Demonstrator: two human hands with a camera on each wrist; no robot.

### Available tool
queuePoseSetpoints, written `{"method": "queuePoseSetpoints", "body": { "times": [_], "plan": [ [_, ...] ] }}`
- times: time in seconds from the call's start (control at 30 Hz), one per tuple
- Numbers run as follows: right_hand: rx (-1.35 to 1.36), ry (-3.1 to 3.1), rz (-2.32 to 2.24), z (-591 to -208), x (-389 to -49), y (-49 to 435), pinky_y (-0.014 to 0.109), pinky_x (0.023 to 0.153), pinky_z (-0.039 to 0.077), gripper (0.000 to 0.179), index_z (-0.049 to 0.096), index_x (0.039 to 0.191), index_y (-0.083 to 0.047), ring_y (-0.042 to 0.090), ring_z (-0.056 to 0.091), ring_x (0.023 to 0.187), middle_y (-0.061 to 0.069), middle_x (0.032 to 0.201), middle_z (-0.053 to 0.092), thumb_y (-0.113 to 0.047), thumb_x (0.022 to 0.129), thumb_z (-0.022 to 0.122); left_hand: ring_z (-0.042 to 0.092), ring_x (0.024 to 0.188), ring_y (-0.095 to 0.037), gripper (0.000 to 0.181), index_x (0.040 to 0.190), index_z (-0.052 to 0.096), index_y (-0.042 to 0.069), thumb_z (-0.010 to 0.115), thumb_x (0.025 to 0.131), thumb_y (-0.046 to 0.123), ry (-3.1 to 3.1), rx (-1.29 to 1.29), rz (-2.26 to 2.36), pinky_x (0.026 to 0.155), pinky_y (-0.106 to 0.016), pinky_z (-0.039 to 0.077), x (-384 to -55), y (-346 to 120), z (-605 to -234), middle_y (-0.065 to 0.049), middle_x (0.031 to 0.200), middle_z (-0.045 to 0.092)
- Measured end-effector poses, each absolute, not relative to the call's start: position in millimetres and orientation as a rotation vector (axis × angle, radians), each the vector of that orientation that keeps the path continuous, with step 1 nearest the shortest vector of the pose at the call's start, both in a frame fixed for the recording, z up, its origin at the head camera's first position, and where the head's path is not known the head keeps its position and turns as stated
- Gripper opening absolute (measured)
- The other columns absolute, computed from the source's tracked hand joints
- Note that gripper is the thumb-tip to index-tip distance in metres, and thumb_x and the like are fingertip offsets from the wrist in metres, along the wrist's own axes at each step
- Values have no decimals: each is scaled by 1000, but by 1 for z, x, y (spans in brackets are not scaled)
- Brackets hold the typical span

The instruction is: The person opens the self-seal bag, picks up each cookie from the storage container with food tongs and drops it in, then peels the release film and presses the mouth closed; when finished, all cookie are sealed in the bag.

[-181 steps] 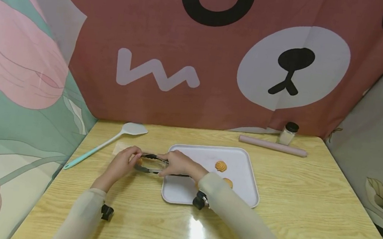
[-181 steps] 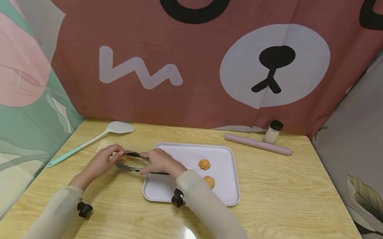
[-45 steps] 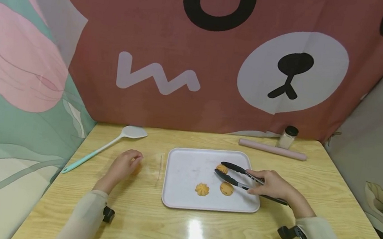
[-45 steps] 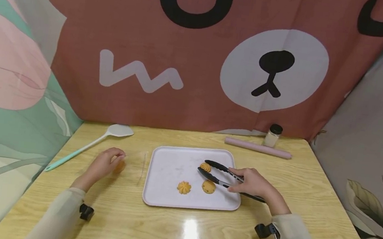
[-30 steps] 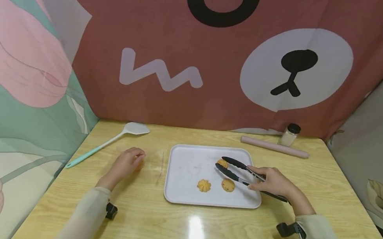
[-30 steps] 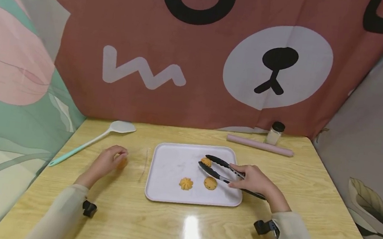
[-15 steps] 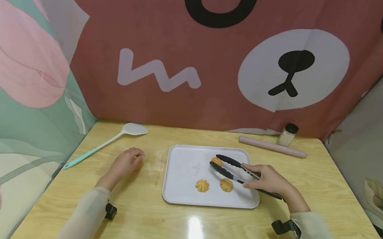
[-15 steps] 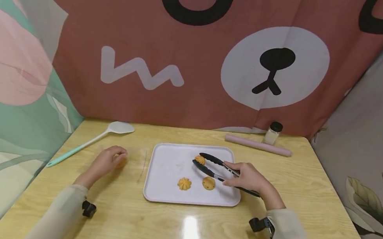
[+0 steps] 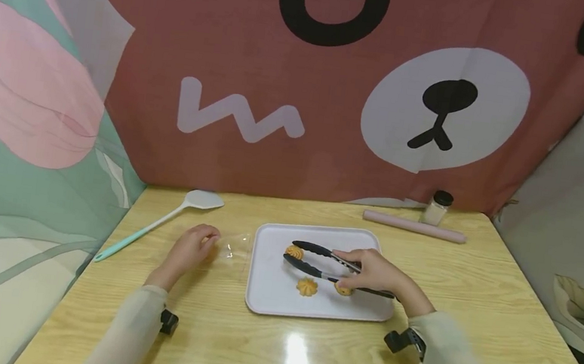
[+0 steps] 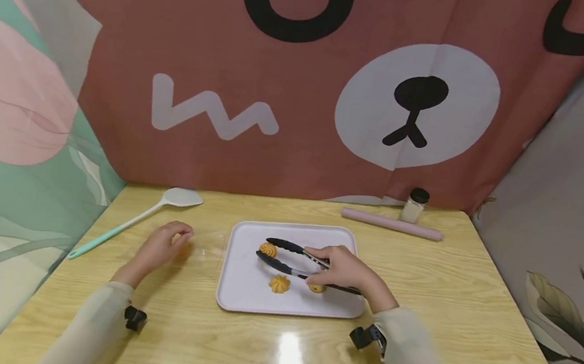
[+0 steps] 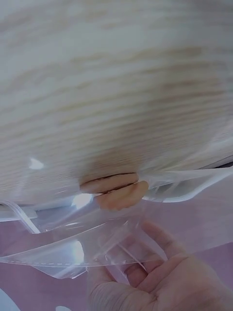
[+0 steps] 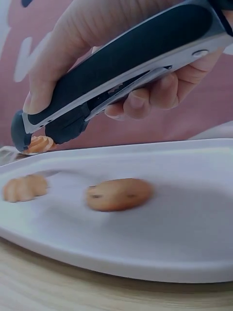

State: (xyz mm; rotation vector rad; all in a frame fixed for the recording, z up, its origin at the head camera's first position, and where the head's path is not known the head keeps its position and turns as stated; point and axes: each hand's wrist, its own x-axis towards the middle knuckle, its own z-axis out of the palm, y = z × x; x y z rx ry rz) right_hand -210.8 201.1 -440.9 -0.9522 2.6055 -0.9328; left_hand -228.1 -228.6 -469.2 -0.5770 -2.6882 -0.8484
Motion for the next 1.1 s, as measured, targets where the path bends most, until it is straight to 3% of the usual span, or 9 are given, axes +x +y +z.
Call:
{"method": "queuePoseSetpoints", "body": {
  "times": [0.1,0.23,0.33,0.47,0.57,0.67,0.77,0.97,1.1],
  "plan": [
    [-979,2589,-904,-439,-212,185,24,54,30,72,50,136,-6,6,28,57,-6,68,34,-38,78,77,62,94,-29,10,98,66,0,61,92,6,-2694,-582,-856,84,-46,50,-229,-228,-470,-12,96,66],
    [-1058,2554,-892,-436,-216,163,25,60,37,70,49,137,-6,7,31,60,3,84,59,-37,80,76,62,92,-29,9,97,66,0,61,91,5,-2681,-588,-855,83,-46,50,-230,-229,-471,-12,95,66],
    [-1099,2525,-900,-436,-219,150,26,67,42,69,49,137,-6,7,43,67,12,105,65,-35,80,76,62,92,-29,9,96,66,0,62,91,5,-2677,-592,-851,84,-47,50,-230,-229,-472,-12,95,66],
    [-1110,2512,-885,-437,-220,136,22,57,36,70,48,138,-8,6,38,61,0,74,51,-35,80,76,62,93,-29,10,97,66,1,61,92,8,-2688,-589,-851,84,-47,49,-229,-229,-472,-11,96,66],
    [-1116,2506,-864,-438,-223,125,22,53,29,69,48,138,-9,7,27,55,-4,67,38,-35,80,76,62,93,-29,10,97,66,1,61,92,8,-2693,-573,-846,84,-47,50,-228,-230,-473,-11,96,66],
    [-1136,2504,-853,-438,-226,116,22,57,35,68,49,137,-9,4,32,57,3,86,62,-35,80,76,62,94,-30,9,96,66,2,61,92,7,-2692,-561,-842,85,-47,49,-228,-231,-472,-11,95,66],
    [-1153,2503,-834,-437,-230,106,24,62,38,68,49,136,-8,4,32,57,13,107,66,-35,80,76,62,95,-30,9,96,66,2,61,92,7,-2693,-558,-834,86,-47,49,-228,-231,-472,-11,95,66],
    [-1126,2486,-803,-436,-238,89,23,50,29,69,47,138,-9,6,18,46,5,66,51,-35,80,76,62,96,-31,8,96,67,2,62,91,6,-2689,-559,-829,88,-46,49,-227,-233,-473,-11,96,67],
    [-1102,2479,-799,-437,-240,79,23,47,28,70,48,138,-9,7,17,45,7,69,56,-33,79,77,62,96,-31,8,95,67,2,62,90,5,-2682,-562,-832,87,-47,49,-226,-234,-472,-12,95,66]
  ]
}}
